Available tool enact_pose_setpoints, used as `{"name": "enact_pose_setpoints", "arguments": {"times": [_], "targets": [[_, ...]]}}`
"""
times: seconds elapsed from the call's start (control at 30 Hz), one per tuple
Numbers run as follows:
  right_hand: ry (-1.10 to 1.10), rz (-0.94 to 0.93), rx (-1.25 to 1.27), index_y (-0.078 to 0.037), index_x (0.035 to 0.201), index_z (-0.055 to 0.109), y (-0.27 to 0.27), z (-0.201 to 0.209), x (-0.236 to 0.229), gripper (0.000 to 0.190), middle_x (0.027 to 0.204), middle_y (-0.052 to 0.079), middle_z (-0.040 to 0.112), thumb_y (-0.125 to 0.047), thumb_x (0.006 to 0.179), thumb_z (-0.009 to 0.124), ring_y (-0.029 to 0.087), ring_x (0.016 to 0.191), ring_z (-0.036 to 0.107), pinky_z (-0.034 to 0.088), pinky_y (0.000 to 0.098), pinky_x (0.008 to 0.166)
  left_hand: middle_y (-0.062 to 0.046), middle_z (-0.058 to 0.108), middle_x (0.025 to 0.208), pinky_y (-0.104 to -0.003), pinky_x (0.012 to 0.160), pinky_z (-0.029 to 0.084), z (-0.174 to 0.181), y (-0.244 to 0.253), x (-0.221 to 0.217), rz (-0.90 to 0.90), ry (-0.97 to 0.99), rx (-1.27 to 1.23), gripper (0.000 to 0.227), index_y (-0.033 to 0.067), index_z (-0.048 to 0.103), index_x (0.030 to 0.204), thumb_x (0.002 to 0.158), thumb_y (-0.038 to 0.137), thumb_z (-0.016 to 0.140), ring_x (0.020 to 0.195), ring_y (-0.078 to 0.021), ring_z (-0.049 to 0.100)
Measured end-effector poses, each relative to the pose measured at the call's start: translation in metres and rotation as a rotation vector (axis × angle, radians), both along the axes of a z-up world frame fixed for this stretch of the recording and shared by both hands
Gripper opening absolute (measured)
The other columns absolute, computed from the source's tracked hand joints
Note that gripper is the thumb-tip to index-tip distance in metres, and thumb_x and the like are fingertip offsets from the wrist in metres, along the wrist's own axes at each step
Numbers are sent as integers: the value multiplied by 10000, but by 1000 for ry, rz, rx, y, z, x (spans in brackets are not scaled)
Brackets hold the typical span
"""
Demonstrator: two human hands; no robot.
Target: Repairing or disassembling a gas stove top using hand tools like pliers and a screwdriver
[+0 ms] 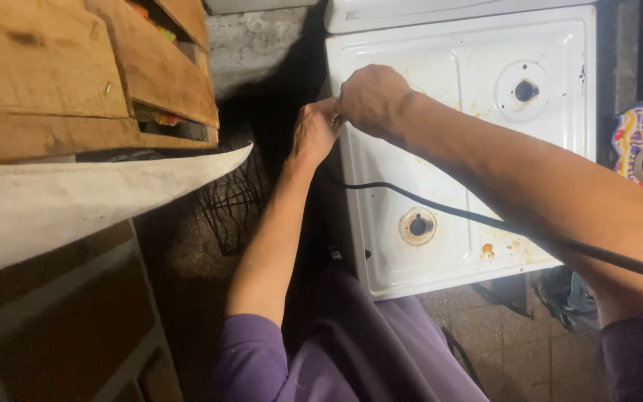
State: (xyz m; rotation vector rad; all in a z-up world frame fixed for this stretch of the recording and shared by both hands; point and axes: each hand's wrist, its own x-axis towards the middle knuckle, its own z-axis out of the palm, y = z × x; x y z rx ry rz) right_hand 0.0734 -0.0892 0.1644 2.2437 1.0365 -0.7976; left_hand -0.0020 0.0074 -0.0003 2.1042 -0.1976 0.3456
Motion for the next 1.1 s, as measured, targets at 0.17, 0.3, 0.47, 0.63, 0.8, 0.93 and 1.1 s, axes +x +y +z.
{"name": "enact_pose_setpoints", "arguments": {"times": [0.17,0.3,0.47,0.63,0.8,0.93,1.1], "targets": [[-62,522,-86,-187,1012,725,-9,21,8,122,873,28,776,-113,996,629,234,818,762,625,337,664,-136,629,682,-480,549,443,-9,-6,5,92,57,96,124,85,671,836,914,148,744,596,-366,613],[216,-379,21,-29,976,765,10,48,1,564,893,97,729,-580,964,648,285,852,690,559,391,692,-51,683,796,-385,605,465,-7,-4,-1,55,157,-37,187,162,727,895,887,339,666,672,-259,648],[80,69,-79,-115,1082,775,-3,7,10,284,1027,83,753,-55,1018,505,288,932,749,622,375,668,-83,620,691,-406,550,433,2,-6,1,23,18,10,144,117,658,798,914,154,737,591,-251,601],[-2,260,-14,-210,983,765,-15,12,22,213,906,7,774,-338,993,595,261,881,746,605,366,680,-62,716,801,-427,606,492,1,-12,3,74,25,118,192,142,698,849,937,306,746,707,-315,697],[173,-379,81,-16,874,745,-11,30,5,714,829,93,691,-654,1070,490,271,753,671,554,390,651,-84,722,812,-455,641,525,-11,-15,-3,92,71,132,67,133,689,836,886,169,714,746,-351,700],[10,56,62,-112,971,738,-19,9,12,259,874,85,730,-233,1043,521,304,802,712,590,399,635,-78,698,765,-411,605,479,5,-8,5,59,34,66,97,107,707,839,899,163,757,678,-298,676],[-84,429,62,-190,939,779,-13,9,9,339,885,50,758,-149,1089,477,274,768,747,597,366,567,-164,613,658,-428,548,401,14,-1,5,34,130,-4,115,49,589,773,843,13,673,541,-299,482]]}}
